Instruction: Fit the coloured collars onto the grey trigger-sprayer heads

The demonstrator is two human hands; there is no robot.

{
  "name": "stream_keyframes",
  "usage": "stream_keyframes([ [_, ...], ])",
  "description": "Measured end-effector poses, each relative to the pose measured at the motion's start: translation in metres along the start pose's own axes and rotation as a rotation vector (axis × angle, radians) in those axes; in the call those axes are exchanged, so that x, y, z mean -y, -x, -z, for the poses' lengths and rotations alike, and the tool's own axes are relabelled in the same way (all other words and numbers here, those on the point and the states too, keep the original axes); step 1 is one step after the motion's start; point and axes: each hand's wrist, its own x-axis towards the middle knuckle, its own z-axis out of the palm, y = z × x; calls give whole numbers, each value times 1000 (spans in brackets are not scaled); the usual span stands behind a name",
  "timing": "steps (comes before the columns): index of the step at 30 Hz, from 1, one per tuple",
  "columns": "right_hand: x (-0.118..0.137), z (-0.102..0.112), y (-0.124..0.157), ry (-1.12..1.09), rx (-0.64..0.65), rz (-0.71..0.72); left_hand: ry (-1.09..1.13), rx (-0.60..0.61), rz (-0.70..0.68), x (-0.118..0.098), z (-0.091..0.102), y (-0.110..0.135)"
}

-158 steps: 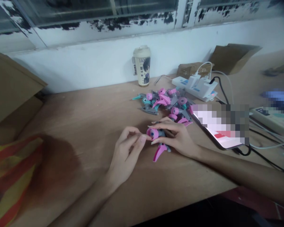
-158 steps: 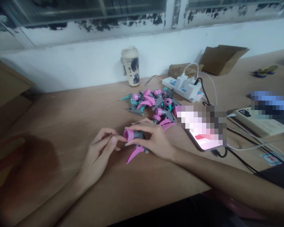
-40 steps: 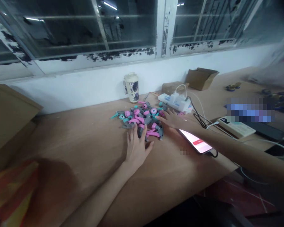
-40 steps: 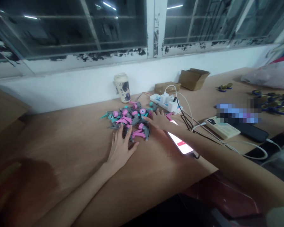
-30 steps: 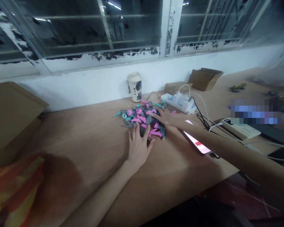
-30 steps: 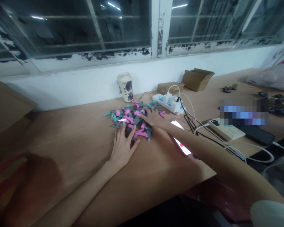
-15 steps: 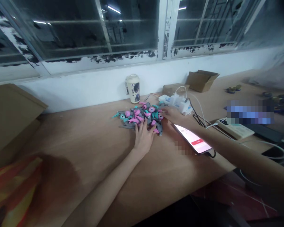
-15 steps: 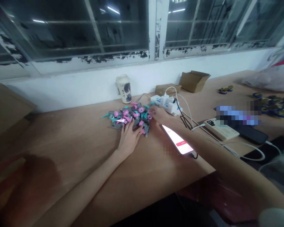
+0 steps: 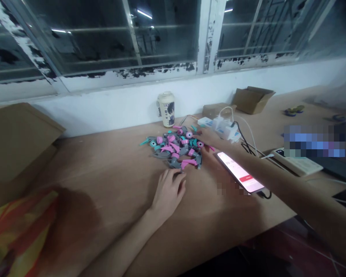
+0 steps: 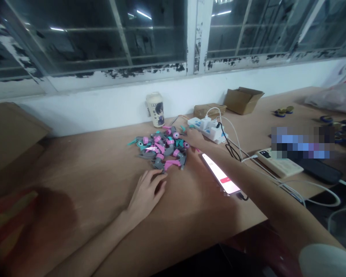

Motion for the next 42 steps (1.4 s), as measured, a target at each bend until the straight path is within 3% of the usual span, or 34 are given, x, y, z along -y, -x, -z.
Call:
stream_keyframes([
  [8,17,-5,6,26,4,87,6,-32,203,10,-1,2],
  [15,18,-3,21,9,26,161,-12,-4,249,13,-4,-1],
  [21,19,9,71,15,-20,199,-16,3,270,18,-7,-4],
  [26,29,5,119,30,-20,324,7,9,324,20,-8,-10],
  [33,31,6,134,0,6,378,120,-64,342,18,1,-7],
  [36,31,17,145,-94,-15,363,172,-90,320,12,8,0],
  [39,37,27,159,-346,-70,341,289,-97,316,2,14,10],
  [42,50,29,167,-573,-26,289,523,-64,423,-7,19,16],
])
